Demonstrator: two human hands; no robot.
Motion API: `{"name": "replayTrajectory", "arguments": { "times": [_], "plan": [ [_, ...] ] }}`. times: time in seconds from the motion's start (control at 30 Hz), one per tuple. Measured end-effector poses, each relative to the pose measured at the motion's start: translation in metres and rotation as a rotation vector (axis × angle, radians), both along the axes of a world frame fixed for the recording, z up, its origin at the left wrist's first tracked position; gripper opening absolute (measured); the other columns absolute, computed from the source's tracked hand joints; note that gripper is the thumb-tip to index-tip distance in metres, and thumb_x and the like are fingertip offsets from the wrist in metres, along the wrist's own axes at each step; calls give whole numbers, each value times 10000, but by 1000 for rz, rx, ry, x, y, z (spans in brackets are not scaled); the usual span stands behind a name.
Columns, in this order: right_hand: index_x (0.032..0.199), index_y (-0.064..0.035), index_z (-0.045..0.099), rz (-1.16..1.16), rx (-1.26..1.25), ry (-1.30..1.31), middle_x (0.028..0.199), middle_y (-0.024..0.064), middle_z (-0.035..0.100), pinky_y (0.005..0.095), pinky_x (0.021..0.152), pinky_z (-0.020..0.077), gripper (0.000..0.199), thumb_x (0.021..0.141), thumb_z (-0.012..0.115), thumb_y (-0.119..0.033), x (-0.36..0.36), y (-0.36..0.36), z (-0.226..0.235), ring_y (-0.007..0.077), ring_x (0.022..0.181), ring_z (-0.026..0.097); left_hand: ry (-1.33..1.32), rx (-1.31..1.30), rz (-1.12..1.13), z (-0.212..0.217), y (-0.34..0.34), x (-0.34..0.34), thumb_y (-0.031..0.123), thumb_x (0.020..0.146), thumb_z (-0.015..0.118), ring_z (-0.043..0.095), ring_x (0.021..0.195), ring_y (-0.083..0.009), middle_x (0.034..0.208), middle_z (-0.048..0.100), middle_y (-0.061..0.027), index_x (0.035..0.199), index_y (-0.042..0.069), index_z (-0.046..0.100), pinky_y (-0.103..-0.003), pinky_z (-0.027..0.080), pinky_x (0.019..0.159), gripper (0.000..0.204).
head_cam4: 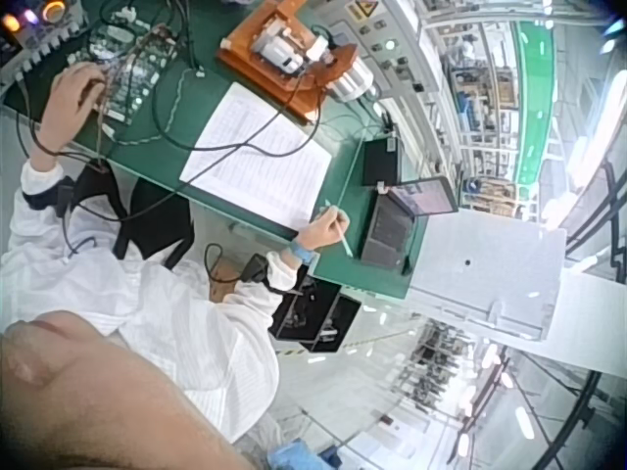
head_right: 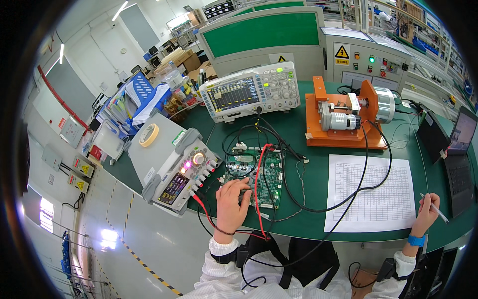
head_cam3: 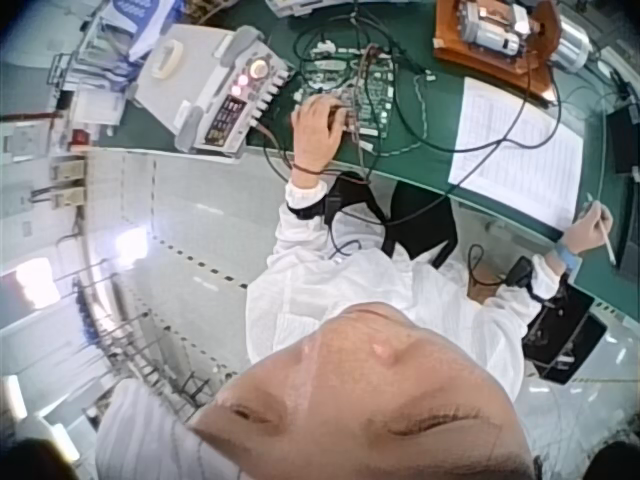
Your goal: The person is adjusting a power supply and checking a circuit board while recording data on a sheet.
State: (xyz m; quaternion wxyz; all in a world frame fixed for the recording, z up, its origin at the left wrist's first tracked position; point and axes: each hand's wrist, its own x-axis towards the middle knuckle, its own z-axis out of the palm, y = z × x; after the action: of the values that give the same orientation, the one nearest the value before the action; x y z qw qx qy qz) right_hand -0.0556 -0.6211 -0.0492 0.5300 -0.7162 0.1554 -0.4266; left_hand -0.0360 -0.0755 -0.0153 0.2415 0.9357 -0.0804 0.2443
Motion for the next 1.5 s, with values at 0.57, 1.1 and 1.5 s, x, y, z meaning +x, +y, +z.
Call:
{"name": "replayTrajectory", "arguments": {
  "times": [0.57, 1.1, 1.5],
  "plan": [
    [847, -70, 546, 6, -4, -20, 659, -41, 486, 147, 432, 219, 121, 941, 550, -146, 0, 2, 1, -16, 505, 327, 8, 5, -3, 3, -2, 0, 176, 886, 596, 538, 1119, -236, 1157, 645, -25, 975, 86, 591, -396, 331, 955, 126],
    [856, -73, 548, -5, 18, -33, 656, -44, 481, 142, 431, 208, 119, 947, 546, -150, 0, 3, 1, -19, 508, 321, 6, 11, -8, 2, -3, 0, 147, 872, 607, 541, 1109, -235, 1151, 649, -25, 968, 83, 591, -376, 346, 935, 116],
    [852, -71, 546, 8, 26, -41, 658, -43, 482, 143, 431, 212, 120, 945, 546, -147, -1, 3, 0, -17, 509, 319, -17, 20, -11, 1, -2, 1, 153, 880, 603, 551, 1088, -235, 1138, 653, -34, 962, 74, 590, -370, 351, 929, 114]
  ]
}}
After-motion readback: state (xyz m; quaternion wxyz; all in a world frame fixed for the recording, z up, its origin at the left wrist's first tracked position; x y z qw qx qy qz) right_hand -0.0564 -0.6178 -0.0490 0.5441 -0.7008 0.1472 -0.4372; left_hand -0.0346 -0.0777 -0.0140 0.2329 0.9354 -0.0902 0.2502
